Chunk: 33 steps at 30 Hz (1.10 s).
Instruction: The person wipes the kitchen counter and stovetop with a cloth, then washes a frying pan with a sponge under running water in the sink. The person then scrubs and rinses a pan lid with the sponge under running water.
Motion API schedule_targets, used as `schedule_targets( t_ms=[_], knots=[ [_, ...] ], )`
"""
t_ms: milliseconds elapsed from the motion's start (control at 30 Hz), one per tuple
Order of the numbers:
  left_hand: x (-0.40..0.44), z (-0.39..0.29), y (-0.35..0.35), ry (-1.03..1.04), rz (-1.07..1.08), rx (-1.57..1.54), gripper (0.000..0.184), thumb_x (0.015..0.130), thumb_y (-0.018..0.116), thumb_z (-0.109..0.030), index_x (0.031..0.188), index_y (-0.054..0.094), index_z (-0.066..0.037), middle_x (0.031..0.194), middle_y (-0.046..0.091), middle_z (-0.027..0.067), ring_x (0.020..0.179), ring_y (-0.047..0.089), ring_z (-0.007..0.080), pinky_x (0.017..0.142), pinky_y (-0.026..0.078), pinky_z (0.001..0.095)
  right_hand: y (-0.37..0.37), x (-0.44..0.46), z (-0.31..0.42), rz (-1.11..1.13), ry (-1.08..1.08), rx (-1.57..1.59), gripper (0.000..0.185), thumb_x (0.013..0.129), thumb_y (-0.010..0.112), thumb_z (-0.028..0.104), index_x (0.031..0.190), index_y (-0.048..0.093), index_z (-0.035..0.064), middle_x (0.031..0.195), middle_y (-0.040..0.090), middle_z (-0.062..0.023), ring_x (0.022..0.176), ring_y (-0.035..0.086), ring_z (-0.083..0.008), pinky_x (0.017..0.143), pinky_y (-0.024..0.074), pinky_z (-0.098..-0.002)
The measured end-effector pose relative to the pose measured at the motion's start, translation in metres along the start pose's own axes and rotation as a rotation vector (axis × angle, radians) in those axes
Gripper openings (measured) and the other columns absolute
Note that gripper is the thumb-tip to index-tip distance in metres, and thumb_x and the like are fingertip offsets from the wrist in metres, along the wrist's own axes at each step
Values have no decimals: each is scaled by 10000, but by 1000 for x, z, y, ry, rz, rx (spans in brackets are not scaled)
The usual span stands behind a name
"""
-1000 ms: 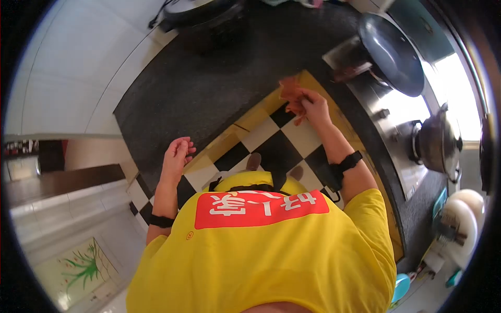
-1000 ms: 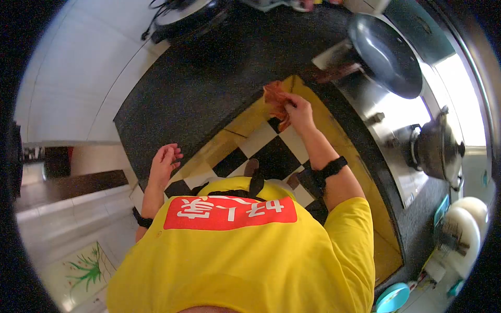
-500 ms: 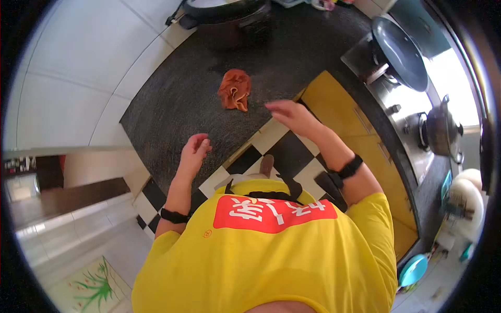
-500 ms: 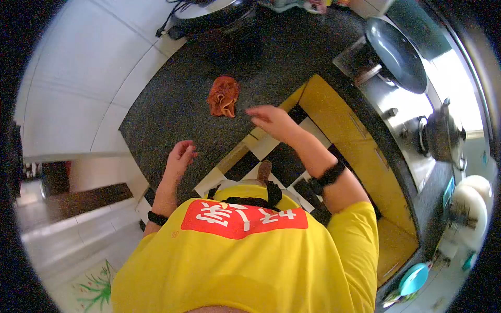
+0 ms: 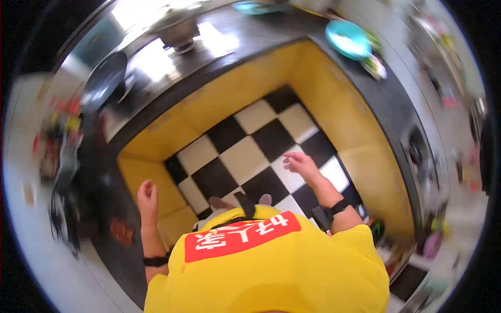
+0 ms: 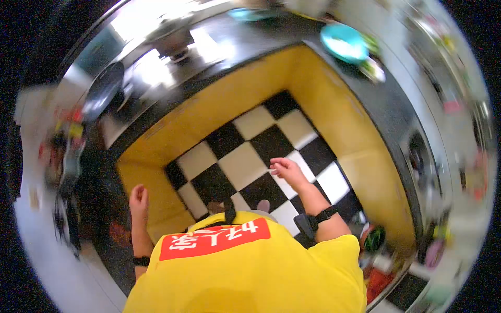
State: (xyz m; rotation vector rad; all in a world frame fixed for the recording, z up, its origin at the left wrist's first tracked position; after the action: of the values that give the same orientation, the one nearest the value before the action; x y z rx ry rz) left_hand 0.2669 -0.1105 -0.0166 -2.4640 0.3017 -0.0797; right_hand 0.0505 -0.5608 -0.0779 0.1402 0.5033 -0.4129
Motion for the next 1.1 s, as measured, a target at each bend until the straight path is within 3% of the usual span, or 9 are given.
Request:
schedule_targets(
  t_ms=[167,267,333,500,567,667,900,1000,1100],
  knots=[
    [9,-110,167,155,422,-35,263,827,553,-132,1063,518,-22,960,526,60,838,510,125,750,418,247,-129,-131,-94,-317,144,238,261,862,489,162,1104,534,73,927,592,-32,744,567,-82,608,434,-207],
    [9,-173,243,259,600,-4,270,817,565,-142,1054,526,-17,954,519,68,804,511,125,730,428,248,-170,-188,-119,-494,161,313,257,865,486,163,1101,534,73,930,590,-33,744,567,-85,615,437,-208],
    [6,-214,284,219,709,37,263,815,568,-142,1041,532,-12,940,547,66,784,526,124,712,440,247,-193,-217,-133,-600,140,414,253,872,479,160,1101,530,67,935,589,-37,761,570,-101,637,444,-218],
    [3,-303,377,390,969,78,258,830,556,-163,1041,533,-16,917,579,63,782,551,112,683,452,240,-229,-234,-162,-764,108,569,257,877,475,167,1106,524,63,935,586,-48,778,575,-115,657,454,-230],
    [-14,-347,413,160,1174,87,272,860,524,-218,1060,523,-34,906,586,63,783,568,119,661,461,251,-241,-240,-162,-794,95,600,259,877,477,169,1108,523,62,935,586,-51,779,576,-116,656,456,-232],
    [-26,-392,490,29,1428,-47,301,885,480,-285,1073,514,-52,909,587,66,778,576,130,641,468,260,-263,-254,-161,-883,49,665,264,876,483,167,1112,521,54,942,589,-58,783,585,-125,653,462,-236],
    [-128,-512,690,-136,1913,-8,385,909,351,-415,1074,480,-91,902,570,81,833,559,204,676,458,338,-309,-338,-169,-1284,-2,846,256,883,474,165,1111,524,61,945,594,-64,774,598,-148,656,465,-242],
    [-180,-550,763,-249,1950,-64,405,898,365,-439,1087,469,-97,938,566,87,871,550,207,695,448,356,-327,-365,-191,-1422,-27,924,247,885,473,166,1106,527,70,937,591,-65,779,597,-156,665,464,-247],
    [-217,-567,828,-224,1751,-34,482,845,436,-508,1062,466,-78,928,558,97,888,537,239,720,429,391,-356,-402,-229,-1495,-79,992,247,884,476,167,1106,526,69,927,588,-60,798,593,-157,671,465,-250]
  ],
)
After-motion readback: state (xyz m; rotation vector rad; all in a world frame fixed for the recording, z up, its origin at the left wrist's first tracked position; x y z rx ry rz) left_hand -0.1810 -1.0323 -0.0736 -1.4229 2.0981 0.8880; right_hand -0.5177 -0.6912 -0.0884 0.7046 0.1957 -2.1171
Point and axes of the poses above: each hand's wrist, its own x-axis towards the middle knuckle, its own y-axis out of the palm, z = x × y, the point moved 3 cm from there along x, towards the middle knuckle
